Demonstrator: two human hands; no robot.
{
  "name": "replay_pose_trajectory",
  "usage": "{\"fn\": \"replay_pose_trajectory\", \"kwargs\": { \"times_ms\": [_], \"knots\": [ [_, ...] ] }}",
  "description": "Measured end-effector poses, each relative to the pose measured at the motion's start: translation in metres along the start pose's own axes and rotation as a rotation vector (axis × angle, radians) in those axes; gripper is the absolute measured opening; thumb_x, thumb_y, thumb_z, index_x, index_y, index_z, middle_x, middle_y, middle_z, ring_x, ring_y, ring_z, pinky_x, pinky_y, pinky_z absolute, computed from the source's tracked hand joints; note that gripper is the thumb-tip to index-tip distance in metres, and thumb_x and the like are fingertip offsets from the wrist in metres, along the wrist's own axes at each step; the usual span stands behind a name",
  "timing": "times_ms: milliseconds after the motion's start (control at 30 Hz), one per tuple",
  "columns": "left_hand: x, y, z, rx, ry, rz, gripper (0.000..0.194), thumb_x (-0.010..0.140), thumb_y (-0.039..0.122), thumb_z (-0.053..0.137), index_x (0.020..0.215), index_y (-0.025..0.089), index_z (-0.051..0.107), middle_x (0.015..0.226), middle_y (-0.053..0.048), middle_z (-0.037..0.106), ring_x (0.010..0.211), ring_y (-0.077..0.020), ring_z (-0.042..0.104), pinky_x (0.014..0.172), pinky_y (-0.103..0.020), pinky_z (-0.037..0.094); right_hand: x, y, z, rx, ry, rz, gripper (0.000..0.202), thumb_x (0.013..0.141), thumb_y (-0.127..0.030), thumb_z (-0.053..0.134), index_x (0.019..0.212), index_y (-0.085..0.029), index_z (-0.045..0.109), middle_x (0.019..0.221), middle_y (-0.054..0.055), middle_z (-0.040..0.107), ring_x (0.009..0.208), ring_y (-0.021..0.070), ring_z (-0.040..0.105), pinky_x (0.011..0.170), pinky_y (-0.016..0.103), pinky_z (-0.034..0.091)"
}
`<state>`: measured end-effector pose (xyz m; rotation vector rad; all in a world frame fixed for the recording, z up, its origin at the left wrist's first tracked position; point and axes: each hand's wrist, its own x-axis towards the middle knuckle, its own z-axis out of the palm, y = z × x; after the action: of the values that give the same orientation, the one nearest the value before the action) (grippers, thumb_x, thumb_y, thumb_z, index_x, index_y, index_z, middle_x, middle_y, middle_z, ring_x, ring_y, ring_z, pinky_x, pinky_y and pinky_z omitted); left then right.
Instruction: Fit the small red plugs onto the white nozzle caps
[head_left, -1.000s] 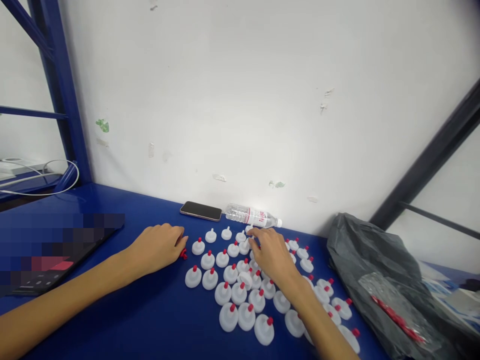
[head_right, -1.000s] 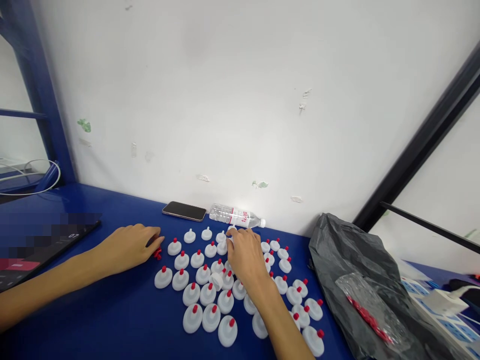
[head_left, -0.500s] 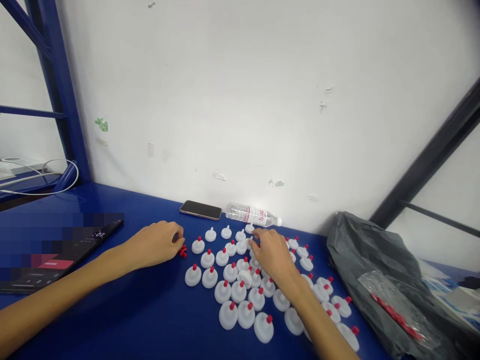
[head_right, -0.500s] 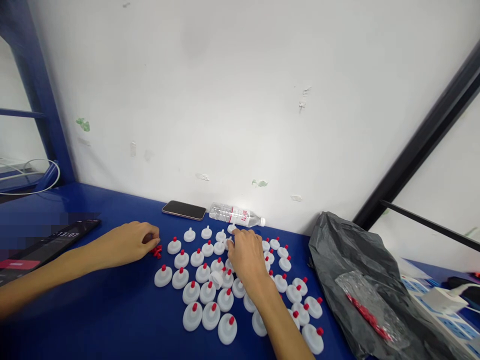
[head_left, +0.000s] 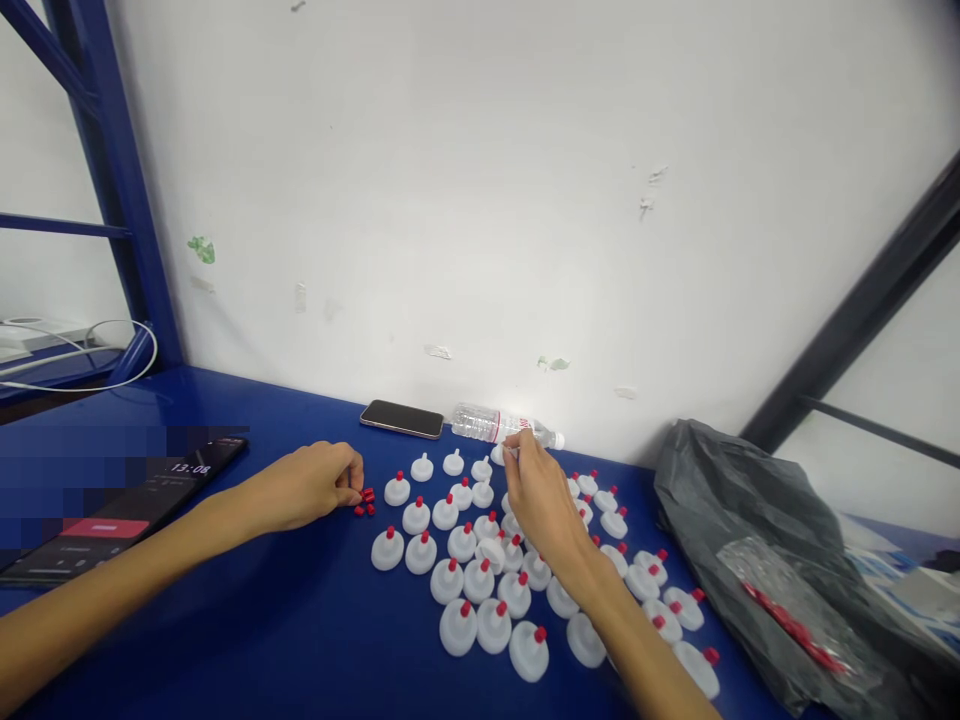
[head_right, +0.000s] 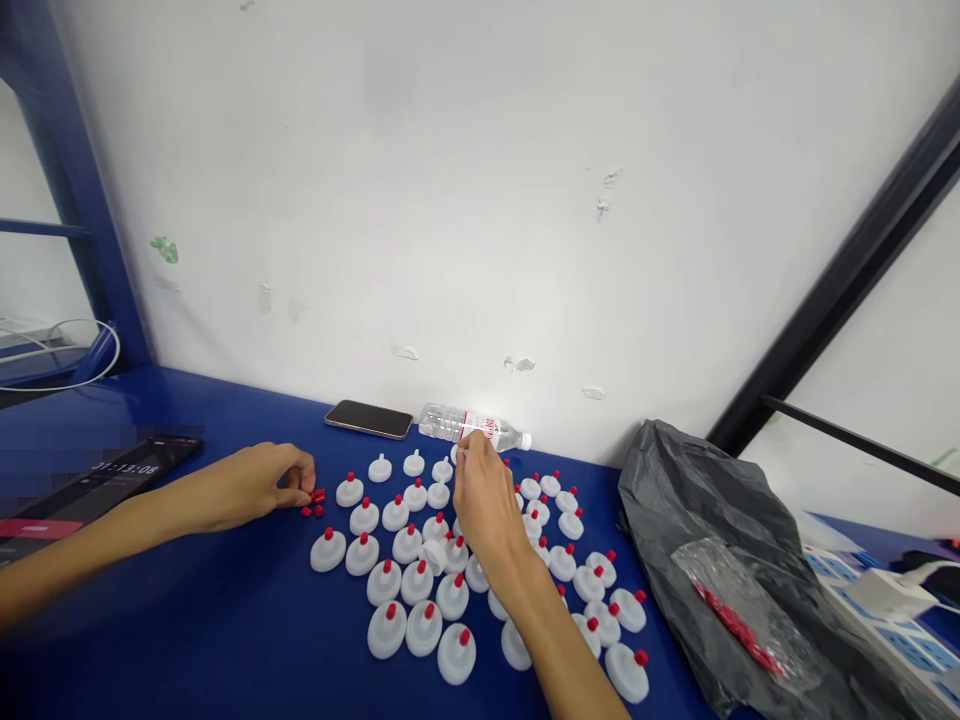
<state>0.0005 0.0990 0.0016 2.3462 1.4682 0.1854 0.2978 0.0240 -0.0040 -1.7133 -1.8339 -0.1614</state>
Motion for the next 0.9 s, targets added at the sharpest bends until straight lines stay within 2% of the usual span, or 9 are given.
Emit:
{"fn": "replay_pose_trajectory", "kwargs": {
  "times_ms": [233, 400, 533, 633, 733, 900],
  "knots": [
    [0.003, -0.003, 0.000, -0.043, -0.021, -0.011, 0.011, 0.077, 0.029, 0.062, 0.081, 0.025, 0.071, 0.082, 0.000, 0.077, 0.067, -0.0192, 0.069, 0.060, -0.027, 0.045, -0.001, -0.005, 0.001, 0.023, 0.027, -0.065, 0.018, 0.106, -0.020, 0.040, 0.110, -0.019, 0.057, 0.098, 0.010, 0.070, 0.093, 0.0272, 0.067, 0.075, 0.034, 0.050],
    [0.003, -0.004, 0.000, -0.028, -0.001, -0.036, 0.010, 0.078, 0.027, 0.061, 0.082, 0.025, 0.071, 0.083, -0.001, 0.076, 0.068, -0.0202, 0.069, 0.061, -0.028, 0.043, -0.002, -0.006, 0.002, 0.014, 0.036, -0.071, 0.015, 0.103, -0.020, 0.049, 0.115, -0.020, 0.058, 0.105, 0.010, 0.072, 0.099, 0.0284, 0.067, 0.082, 0.038, 0.051],
    [0.000, -0.004, 0.000, 0.008, 0.077, -0.034, 0.012, 0.083, 0.032, 0.060, 0.079, 0.026, 0.069, 0.086, -0.002, 0.076, 0.080, -0.0246, 0.069, 0.064, -0.030, 0.040, -0.003, -0.007, 0.001, 0.003, 0.051, -0.052, 0.014, 0.105, -0.031, 0.052, 0.115, -0.022, 0.056, 0.103, 0.009, 0.072, 0.093, 0.0289, 0.069, 0.078, 0.039, 0.051],
    [0.000, 0.001, -0.002, 0.004, 0.147, -0.017, 0.017, 0.087, 0.038, 0.058, 0.081, 0.025, 0.067, 0.087, -0.002, 0.076, 0.075, -0.0236, 0.068, 0.064, -0.031, 0.038, -0.003, -0.007, 0.001, 0.020, 0.072, -0.051, 0.023, 0.104, -0.043, 0.055, 0.115, -0.023, 0.053, 0.098, 0.006, 0.072, 0.082, 0.0266, 0.069, 0.075, 0.040, 0.052],
    [-0.001, 0.011, -0.007, -0.032, 0.198, 0.029, 0.024, 0.094, 0.045, 0.052, 0.090, 0.025, 0.066, 0.086, 0.000, 0.076, 0.068, -0.0197, 0.067, 0.063, -0.030, 0.040, -0.003, -0.009, -0.001, 0.031, 0.121, -0.135, 0.027, 0.102, -0.046, 0.059, 0.114, -0.023, 0.051, 0.094, 0.004, 0.071, 0.083, 0.0257, 0.069, 0.083, 0.044, 0.053],
    [-0.008, 0.033, -0.005, -0.227, 0.350, 0.256, 0.027, 0.094, 0.050, 0.059, 0.093, 0.026, 0.072, 0.079, 0.004, 0.075, 0.060, -0.0142, 0.065, 0.062, -0.026, 0.046, -0.008, -0.021, -0.005, 0.028, 0.175, -0.315, 0.031, 0.097, -0.042, 0.068, 0.115, -0.022, 0.052, 0.104, 0.008, 0.069, 0.100, 0.0283, 0.067, 0.091, 0.046, 0.054]
  ]
}}
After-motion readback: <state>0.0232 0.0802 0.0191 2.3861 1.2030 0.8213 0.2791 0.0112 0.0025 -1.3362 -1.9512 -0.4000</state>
